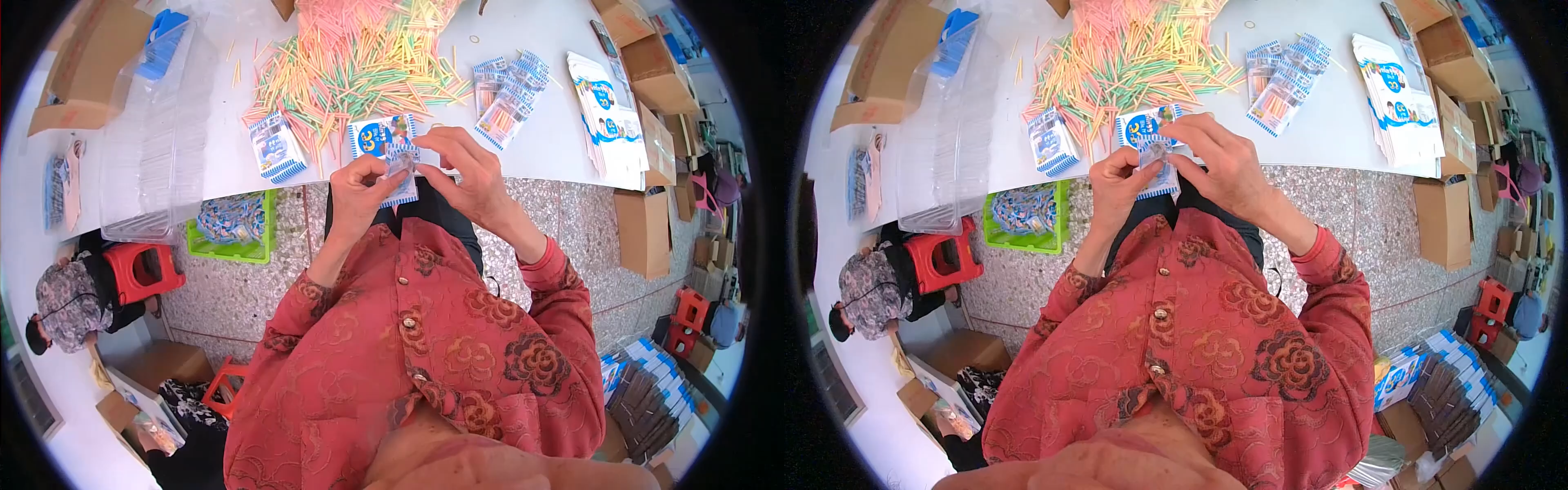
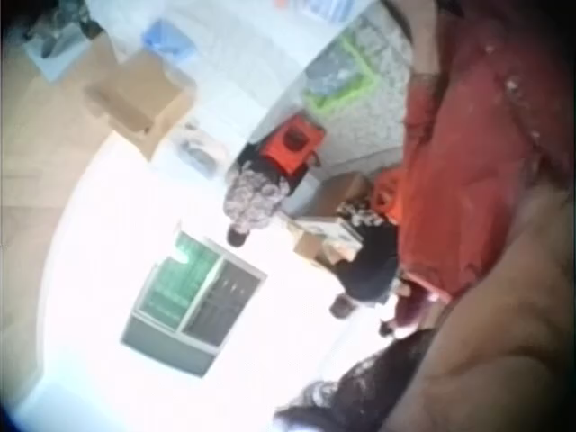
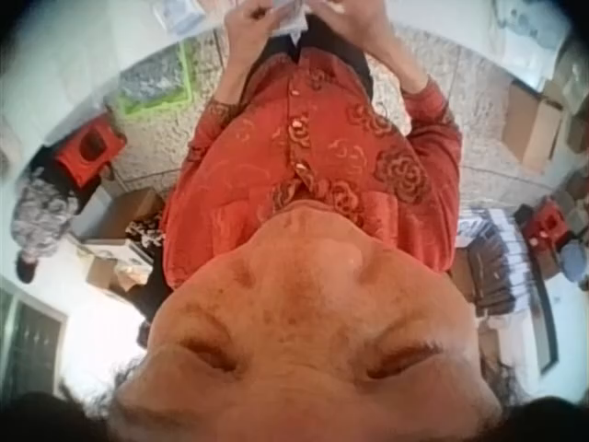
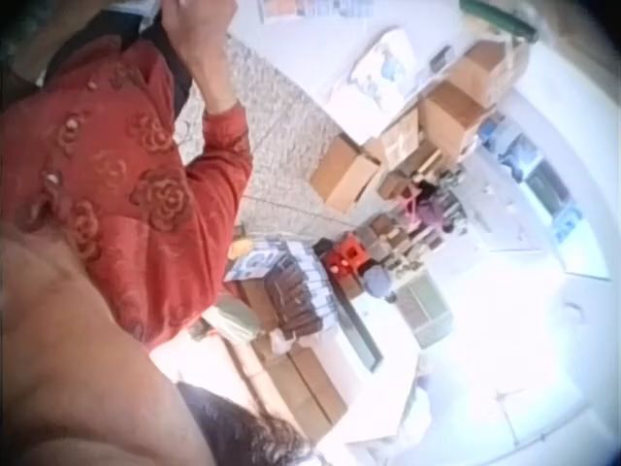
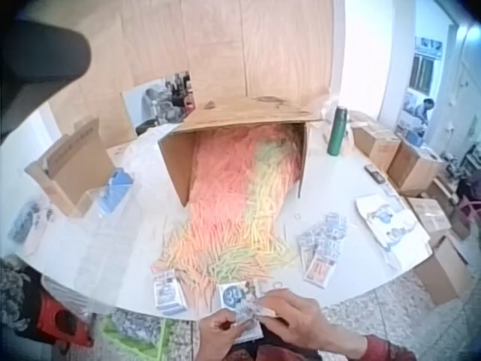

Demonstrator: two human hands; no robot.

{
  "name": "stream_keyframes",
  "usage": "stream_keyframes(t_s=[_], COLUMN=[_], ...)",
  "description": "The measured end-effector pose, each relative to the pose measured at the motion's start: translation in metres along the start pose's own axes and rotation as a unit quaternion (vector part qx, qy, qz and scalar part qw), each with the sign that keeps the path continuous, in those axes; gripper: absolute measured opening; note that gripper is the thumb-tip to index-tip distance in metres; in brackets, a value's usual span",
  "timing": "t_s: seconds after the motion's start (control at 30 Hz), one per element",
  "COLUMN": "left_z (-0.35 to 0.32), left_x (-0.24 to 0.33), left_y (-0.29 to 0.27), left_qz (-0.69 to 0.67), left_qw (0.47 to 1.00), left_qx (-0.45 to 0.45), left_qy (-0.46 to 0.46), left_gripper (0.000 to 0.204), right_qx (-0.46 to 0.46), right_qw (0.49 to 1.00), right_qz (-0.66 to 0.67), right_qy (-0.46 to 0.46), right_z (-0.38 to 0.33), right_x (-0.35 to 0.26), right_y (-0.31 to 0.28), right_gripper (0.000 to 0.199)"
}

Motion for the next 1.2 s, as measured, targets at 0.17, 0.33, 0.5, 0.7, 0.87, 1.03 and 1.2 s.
stream_keyframes(t_s=[0.17, 0.33, 0.5, 0.7, 0.87, 1.03, 1.2], left_z=[0.0, -0.007, -0.013, -0.014, -0.015, -0.015, -0.014], left_x=[-0.001, 0.012, 0.02, 0.02, 0.018, 0.011, 0.013], left_y=[0.0, -0.002, 0.0, 0.002, 0.006, 0.006, 0.007], left_qz=[0.087, 0.179, 0.231, 0.228, 0.252, 0.242, 0.223], left_qw=[0.989, 0.966, 0.943, 0.935, 0.919, 0.925, 0.948], left_qx=[0.043, 0.055, 0.045, 0.013, -0.016, -0.023, -0.027], left_qy=[0.112, 0.179, 0.236, 0.272, 0.304, 0.29, 0.227], left_gripper=[0.013, 0.014, 0.014, 0.014, 0.015, 0.014, 0.013], right_qx=[-0.003, -0.008, -0.015, -0.041, -0.074, -0.117, -0.089], right_qw=[0.988, 0.979, 0.982, 0.989, 0.995, 0.992, 0.995], right_qz=[-0.087, -0.144, -0.129, -0.089, -0.07, -0.041, -0.033], right_qy=[-0.128, -0.144, -0.135, -0.109, 0.004, 0.013, -0.025], right_z=[-0.003, -0.015, -0.022, -0.026, -0.021, -0.02, -0.018], right_x=[-0.006, -0.012, -0.008, -0.007, -0.011, -0.006, -0.003], right_y=[0.006, 0.011, 0.012, 0.009, 0.0, 0.0, -0.002], right_gripper=[0.031, 0.024, 0.023, 0.025, 0.021, 0.02, 0.018])
Point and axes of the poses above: each hand's wrist, its own z-axis towards the middle knuckle, its own y-axis out of the palm, x = y × z, the point moved 2 cm from there along z, towards the middle knuckle, and after that the axes turned 13 degrees about x, right-handed, at the moved point
